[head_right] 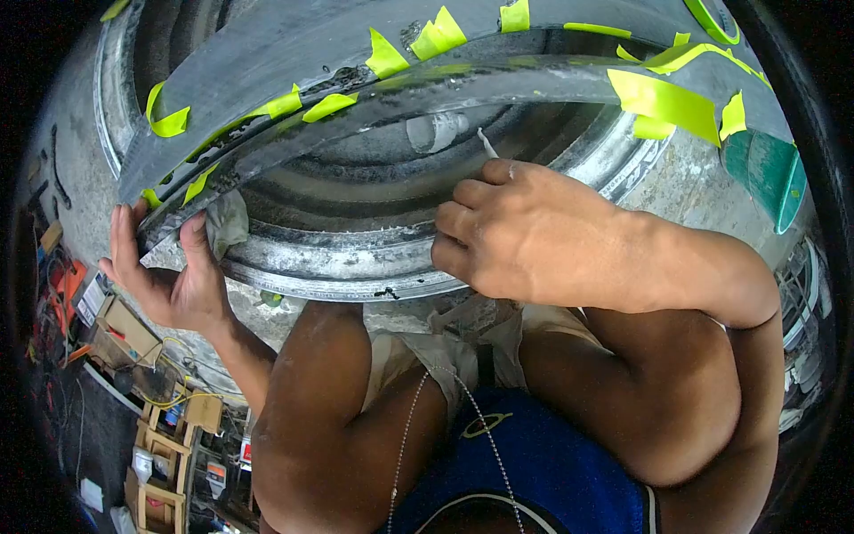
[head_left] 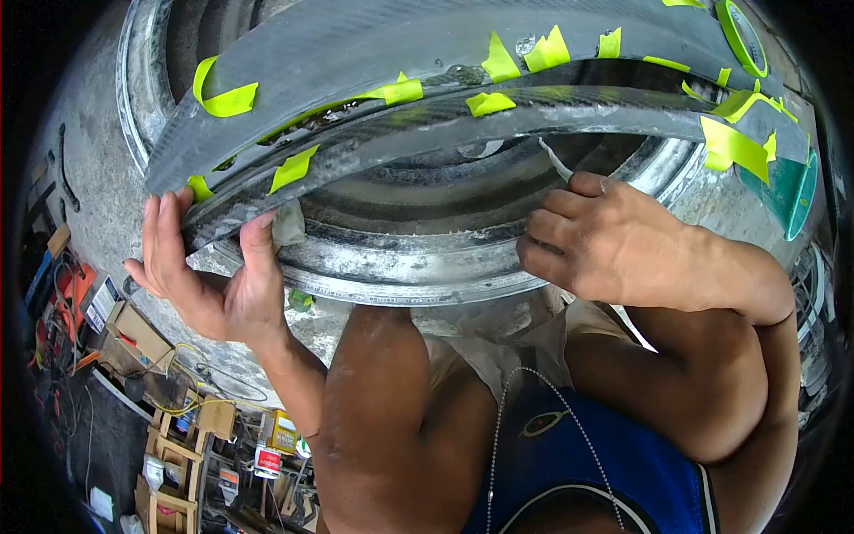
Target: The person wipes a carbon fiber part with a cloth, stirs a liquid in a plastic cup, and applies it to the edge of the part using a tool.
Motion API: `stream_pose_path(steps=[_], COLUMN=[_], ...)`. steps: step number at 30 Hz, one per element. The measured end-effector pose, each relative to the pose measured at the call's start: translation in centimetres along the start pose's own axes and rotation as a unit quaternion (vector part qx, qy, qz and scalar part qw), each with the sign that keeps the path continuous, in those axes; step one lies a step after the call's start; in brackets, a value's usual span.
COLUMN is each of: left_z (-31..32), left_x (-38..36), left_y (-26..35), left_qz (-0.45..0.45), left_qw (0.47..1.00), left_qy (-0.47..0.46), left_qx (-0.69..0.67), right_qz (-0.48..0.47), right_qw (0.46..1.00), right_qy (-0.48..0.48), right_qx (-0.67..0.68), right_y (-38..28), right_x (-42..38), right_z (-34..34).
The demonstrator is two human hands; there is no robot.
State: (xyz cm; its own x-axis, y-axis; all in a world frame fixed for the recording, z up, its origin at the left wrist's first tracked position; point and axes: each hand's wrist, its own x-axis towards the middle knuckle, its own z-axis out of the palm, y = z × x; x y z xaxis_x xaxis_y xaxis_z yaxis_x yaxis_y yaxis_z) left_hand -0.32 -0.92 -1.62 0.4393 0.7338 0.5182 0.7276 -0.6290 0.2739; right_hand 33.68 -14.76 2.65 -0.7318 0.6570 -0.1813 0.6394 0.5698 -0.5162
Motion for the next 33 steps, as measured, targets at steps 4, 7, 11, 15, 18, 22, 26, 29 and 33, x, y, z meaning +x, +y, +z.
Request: stream_pose_path(steps=[4,7,11,15,18,22,26,29,33], left_z=[0.1,0.2,0.2,0.3,0.2,0.2,0.3,0.3,0.3], left_x=[0.2,0.3,0.5,0.6,0.7,0.8,1.1,1.5,1.7], left_y=[-0.2,-0.7,-0.5,-0.3,-0.3,-0.6,0.0,0.5,0.8], left_qz=[-0.014,-0.013,-0.016,-0.013,-0.013,-0.007,-0.007,0.022,0.032], left_qw=[1.000,1.000,0.999,1.000,1.000,1.000,1.000,1.000,0.999], left_qy=[-0.004,-0.008,-0.013,-0.013,-0.014,-0.019,-0.011,-0.011,-0.012], left_qx=[-0.011,-0.022,-0.027,-0.026,-0.021,-0.014,-0.021,0.003,0.009], right_qz=[0.005,-0.003,-0.009,-0.002,-0.002,-0.006,-0.002,-0.001,-0.002], right_qw=[1.000,1.000,1.000,1.000,1.000,1.000,1.000,1.000,1.000], right_qy=[-0.019,-0.002,-0.001,0.000,0.002,0.002,0.008,0.012,0.009], right_qx=[0.012,0.030,0.022,0.014,0.010,0.010,0.019,0.012,0.000], right_y=[0.2,0.3,0.5,0.4,0.3,0.4,0.5,0.4,0.4], right_x=[0.1,0.1,0.1,0.0,0.0,0.0,-0.1,0.0,0.0], right_z=[-0.4,-0.2,-0.3,-0.1,-0.2,-0.2,0.0,0.0,0.0])
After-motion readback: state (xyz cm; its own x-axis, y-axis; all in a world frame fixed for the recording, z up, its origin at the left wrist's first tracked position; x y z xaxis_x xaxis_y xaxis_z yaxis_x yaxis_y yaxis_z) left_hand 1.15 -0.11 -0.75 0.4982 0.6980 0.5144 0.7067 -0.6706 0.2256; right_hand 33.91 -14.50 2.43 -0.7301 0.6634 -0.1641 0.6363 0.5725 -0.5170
